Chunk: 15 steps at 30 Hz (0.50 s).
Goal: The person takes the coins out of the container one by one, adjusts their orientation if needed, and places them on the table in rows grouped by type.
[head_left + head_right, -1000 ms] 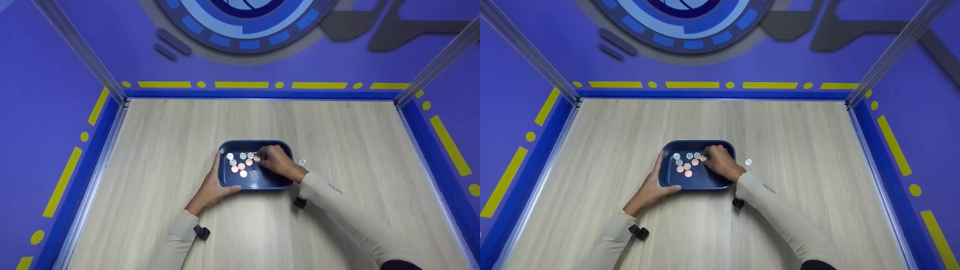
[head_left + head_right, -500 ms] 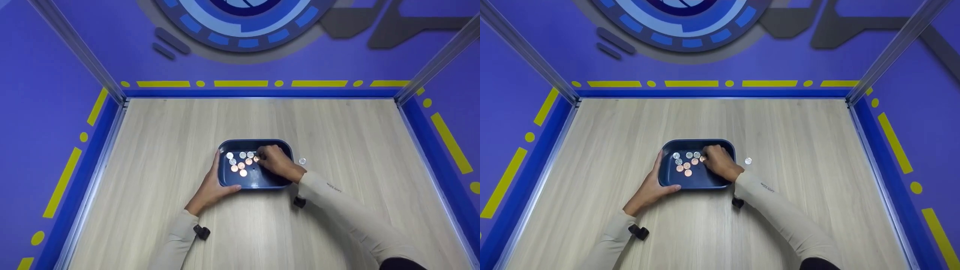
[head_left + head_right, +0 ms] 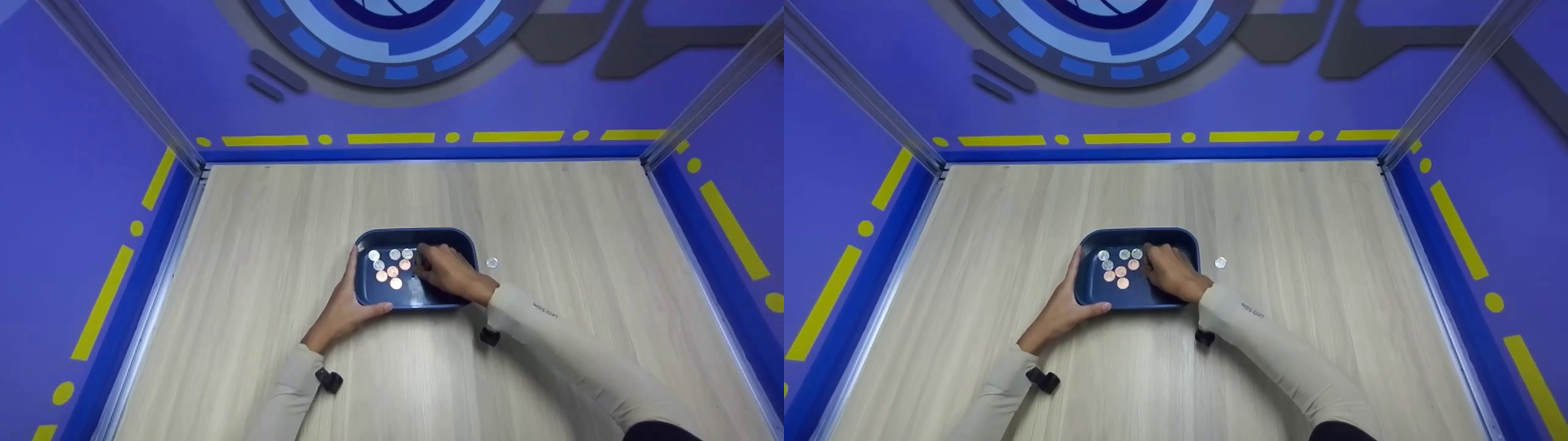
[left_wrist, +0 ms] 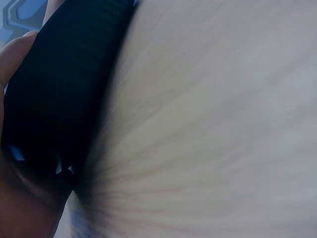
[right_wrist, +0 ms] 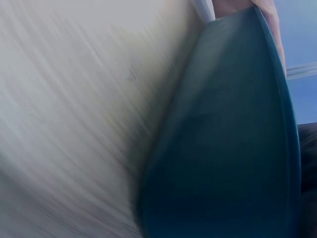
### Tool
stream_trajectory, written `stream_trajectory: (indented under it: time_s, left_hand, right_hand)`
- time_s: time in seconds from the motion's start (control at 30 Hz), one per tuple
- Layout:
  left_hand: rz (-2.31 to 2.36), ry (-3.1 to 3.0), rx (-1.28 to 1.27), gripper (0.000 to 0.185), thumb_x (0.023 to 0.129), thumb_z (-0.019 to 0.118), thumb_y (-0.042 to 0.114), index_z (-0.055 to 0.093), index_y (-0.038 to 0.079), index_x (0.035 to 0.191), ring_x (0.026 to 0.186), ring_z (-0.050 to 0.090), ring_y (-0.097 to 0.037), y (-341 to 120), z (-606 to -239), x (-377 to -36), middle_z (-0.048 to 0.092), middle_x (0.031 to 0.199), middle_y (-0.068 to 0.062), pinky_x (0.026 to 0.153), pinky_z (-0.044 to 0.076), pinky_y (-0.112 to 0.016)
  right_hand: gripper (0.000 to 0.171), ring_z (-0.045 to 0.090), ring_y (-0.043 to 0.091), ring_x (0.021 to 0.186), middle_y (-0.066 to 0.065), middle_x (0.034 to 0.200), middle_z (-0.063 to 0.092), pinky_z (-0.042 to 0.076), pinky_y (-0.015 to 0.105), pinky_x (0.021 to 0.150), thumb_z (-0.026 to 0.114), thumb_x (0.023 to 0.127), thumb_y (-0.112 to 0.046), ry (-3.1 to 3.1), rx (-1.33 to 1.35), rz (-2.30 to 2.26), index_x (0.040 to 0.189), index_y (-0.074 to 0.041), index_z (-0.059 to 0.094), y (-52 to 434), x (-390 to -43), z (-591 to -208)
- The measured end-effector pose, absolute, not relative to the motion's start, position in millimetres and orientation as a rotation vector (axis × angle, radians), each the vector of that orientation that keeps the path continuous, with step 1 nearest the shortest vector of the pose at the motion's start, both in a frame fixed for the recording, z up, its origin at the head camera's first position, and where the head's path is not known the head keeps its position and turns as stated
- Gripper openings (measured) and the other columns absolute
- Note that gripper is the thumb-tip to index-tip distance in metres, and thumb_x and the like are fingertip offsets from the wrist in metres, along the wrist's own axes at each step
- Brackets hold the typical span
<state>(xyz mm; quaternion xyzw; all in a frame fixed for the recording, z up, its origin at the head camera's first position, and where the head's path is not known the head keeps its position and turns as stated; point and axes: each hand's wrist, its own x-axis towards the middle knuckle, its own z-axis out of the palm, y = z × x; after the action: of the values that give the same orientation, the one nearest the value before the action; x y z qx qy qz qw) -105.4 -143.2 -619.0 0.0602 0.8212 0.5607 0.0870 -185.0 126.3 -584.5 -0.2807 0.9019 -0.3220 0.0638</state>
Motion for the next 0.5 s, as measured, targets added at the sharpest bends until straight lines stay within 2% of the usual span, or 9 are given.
stream_trajectory:
  time_s: [0.13, 0.37, 0.5]
  left_hand:
    - [1.685, 2.433, 0.185, 0.145, 0.079, 0.101, 0.033, -0.003, 0.021, 0.179, 0.164, 0.028, -0.041, -143.2, -619.5, -105.3, 0.017, 0.182, -0.02, 0.132, 0.021, -0.06]
    - [1.687, 2.437, 0.185, 0.147, 0.076, 0.103, 0.037, -0.001, 0.02, 0.179, 0.162, 0.03, -0.041, -144.7, -618.2, -105.5, 0.019, 0.181, -0.021, 0.132, 0.022, -0.059]
    - [1.7, 2.419, 0.196, 0.149, 0.075, 0.103, 0.039, -0.002, 0.019, 0.179, 0.163, 0.028, -0.042, -145.3, -618.4, -106.3, 0.018, 0.182, -0.021, 0.132, 0.021, -0.06]
  right_hand:
    - [0.012, 0.062, 0.013, 0.07, 0.0, 0.077, 0.069, 0.052, 0.034, 0.061, 0.081, 0.092, 0.002, 2.688, -0.9, -1.012, 0.095, -0.002, 0.07, 127.6, -177.8, -579.6]
    - [0.013, 0.074, 0.016, 0.081, 0.004, 0.087, 0.078, 0.062, 0.038, 0.071, 0.08, 0.093, 0.004, 2.655, -0.828, -1.067, 0.1, -0.004, 0.072, 133.3, -168.1, -563.7]
    - [0.015, 0.075, 0.017, 0.082, 0.006, 0.089, 0.079, 0.063, 0.039, 0.072, 0.08, 0.093, 0.005, 2.663, -0.8, -1.081, 0.1, -0.004, 0.071, 140.9, -163.6, -556.0]
